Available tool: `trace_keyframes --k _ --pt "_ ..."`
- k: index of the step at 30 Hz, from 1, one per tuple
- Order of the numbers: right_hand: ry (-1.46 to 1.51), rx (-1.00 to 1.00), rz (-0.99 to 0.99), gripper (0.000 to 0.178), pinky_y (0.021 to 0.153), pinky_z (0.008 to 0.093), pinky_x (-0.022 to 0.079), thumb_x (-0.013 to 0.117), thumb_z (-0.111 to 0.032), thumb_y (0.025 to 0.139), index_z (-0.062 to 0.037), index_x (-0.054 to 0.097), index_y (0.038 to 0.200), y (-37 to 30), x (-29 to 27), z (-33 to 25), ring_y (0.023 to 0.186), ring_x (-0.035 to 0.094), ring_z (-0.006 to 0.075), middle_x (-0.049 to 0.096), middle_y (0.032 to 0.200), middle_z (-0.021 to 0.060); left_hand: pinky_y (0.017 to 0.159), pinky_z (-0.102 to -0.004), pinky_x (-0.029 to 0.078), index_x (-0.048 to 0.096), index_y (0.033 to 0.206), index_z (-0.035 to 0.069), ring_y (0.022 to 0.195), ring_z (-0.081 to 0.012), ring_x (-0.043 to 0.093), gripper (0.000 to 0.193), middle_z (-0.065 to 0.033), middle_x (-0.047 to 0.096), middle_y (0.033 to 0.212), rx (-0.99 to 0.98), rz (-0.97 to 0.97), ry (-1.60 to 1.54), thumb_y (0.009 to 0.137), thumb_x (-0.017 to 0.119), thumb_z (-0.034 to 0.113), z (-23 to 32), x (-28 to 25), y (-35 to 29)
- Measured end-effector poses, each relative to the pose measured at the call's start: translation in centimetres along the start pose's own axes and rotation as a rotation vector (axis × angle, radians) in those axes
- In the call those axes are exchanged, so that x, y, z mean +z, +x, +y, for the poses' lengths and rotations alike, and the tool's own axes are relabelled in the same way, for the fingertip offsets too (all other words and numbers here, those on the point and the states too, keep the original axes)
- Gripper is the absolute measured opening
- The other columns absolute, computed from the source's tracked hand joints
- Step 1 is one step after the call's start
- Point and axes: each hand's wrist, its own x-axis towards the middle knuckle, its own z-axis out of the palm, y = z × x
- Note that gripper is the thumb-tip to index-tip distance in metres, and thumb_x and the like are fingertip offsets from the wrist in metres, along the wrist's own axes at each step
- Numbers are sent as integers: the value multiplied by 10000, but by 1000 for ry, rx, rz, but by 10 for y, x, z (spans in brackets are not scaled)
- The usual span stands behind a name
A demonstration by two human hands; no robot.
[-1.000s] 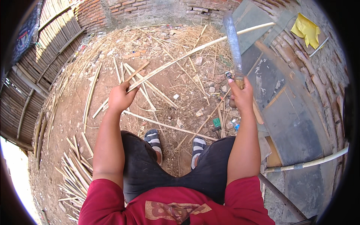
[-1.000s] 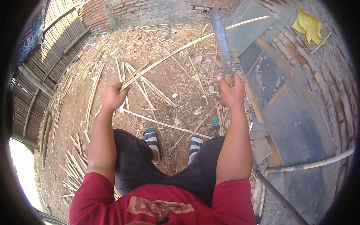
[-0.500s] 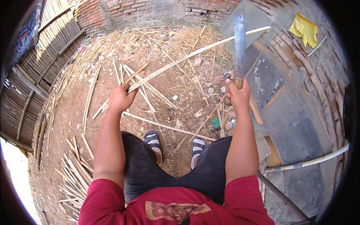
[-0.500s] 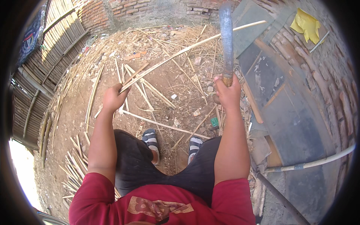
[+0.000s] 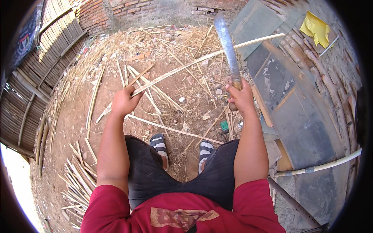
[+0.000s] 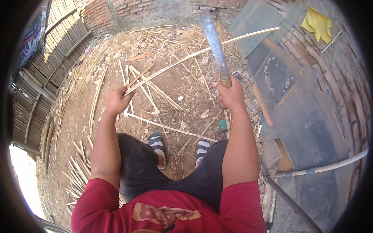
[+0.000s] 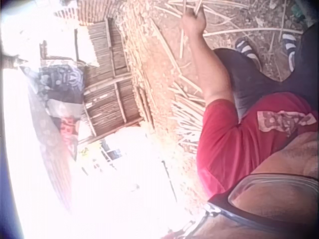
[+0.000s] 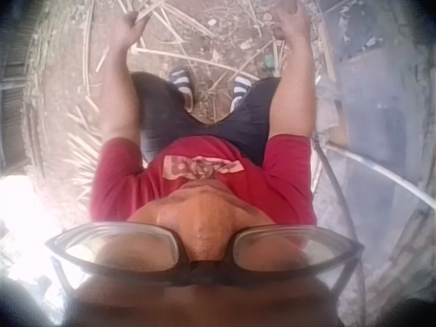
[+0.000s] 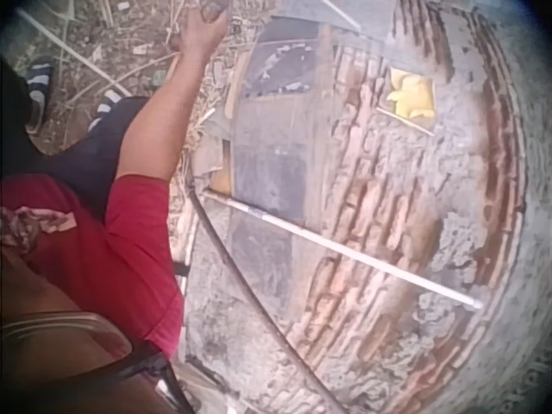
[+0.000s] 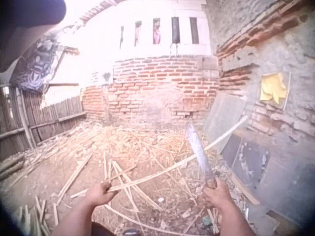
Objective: The person shaves a long strip of bamboo using a machete while sitting on the ground outdoors.
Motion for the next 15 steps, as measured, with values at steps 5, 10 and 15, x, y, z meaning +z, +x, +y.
trace_keyframes --k 5,10,15 --pt "68 44 -87 259 489 275 431 721 -120 867 -39 581 1070 -7 18 1 510 518 106 553 697 4 650 -477 496 667 790 28 710 -410 652 445 -206 654 705 3 32 -16 868 742 460 13 0 -1" --pt "52 45 -97 242 491 260 427 721 -118 869 -49 597 1065 -9 27 -7 535 502 82 564 748 -8 651 -483 503 664 801 29 713 -410 659 439 -205 658 708 -13 -9 -41 876 734 457 16 -5 -4" --pt "138 34 -74 239 478 237 403 739 -93 853 -66 595 1041 -11 14 -10 537 483 56 568 760 -16 672 -500 495 676 845 28 752 -440 648 423 -240 658 752 95 112 33 905 697 446 29 -5 -8"
